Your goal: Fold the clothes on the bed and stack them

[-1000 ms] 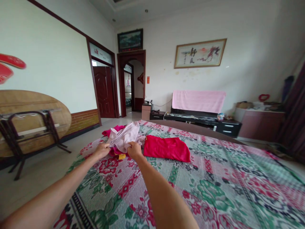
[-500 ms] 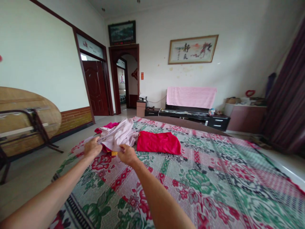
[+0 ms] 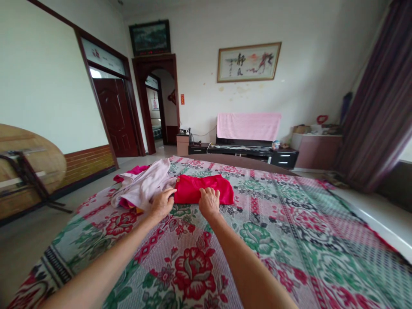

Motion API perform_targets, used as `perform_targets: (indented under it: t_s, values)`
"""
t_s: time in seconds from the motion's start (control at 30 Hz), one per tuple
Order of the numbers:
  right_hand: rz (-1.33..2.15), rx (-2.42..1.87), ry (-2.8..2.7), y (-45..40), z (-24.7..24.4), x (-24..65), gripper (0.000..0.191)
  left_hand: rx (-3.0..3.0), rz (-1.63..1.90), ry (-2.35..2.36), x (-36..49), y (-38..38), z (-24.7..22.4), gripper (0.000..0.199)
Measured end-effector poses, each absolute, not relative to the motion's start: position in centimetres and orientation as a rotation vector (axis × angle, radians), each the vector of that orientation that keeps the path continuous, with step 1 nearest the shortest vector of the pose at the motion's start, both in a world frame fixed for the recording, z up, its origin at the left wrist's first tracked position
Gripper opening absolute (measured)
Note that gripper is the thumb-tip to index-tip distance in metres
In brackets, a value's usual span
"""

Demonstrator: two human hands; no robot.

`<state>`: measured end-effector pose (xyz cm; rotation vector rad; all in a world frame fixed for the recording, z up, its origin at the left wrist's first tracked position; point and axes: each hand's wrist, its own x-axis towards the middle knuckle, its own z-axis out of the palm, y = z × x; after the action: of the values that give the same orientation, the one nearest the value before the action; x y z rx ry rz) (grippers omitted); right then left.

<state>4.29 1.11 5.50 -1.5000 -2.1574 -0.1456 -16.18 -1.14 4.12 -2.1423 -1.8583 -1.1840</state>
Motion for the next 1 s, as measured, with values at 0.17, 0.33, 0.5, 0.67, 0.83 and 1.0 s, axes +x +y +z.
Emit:
perform_targets:
  t_s: [0.17,0.33,0.5,0.67,0.83,1.0]
  values:
    - [-0.078,-1.493,-2.243,0.9,6.0,4.0,0.04,-2.09,-1.171,-2.024,-14.7,-1.6,1.8,0.046]
    - [0.078,-1.446,-2.208,0.2,5.0,3.1,0.041,-2.056,-1.207,-2.021,-14.7,-1.8,1.5,0.049]
    - [0.111,-1.293,-2.19,-0.6,4.3,2.7,0.038,-2.037,-1.319,-2.006,-15.1,-1.5,1.7,0.052]
    - [0.182,-1.105,-2.372,-1.2,4.8,3.0,0.018,-2.083,-1.362,-1.916,-15.2,-1.5,1.6,0.053]
    - [0.203,-1.03,-2.368,-1.5,5.5,2.9,0.025,-2.15,-1.348,-1.688,-14.9,-1.5,1.0,0.054]
    - [0.104,-1.114,-2.049,-0.7,6.5,4.0,0.03,-2.211,-1.253,-1.372,-14.3,-1.7,1.1,0.059]
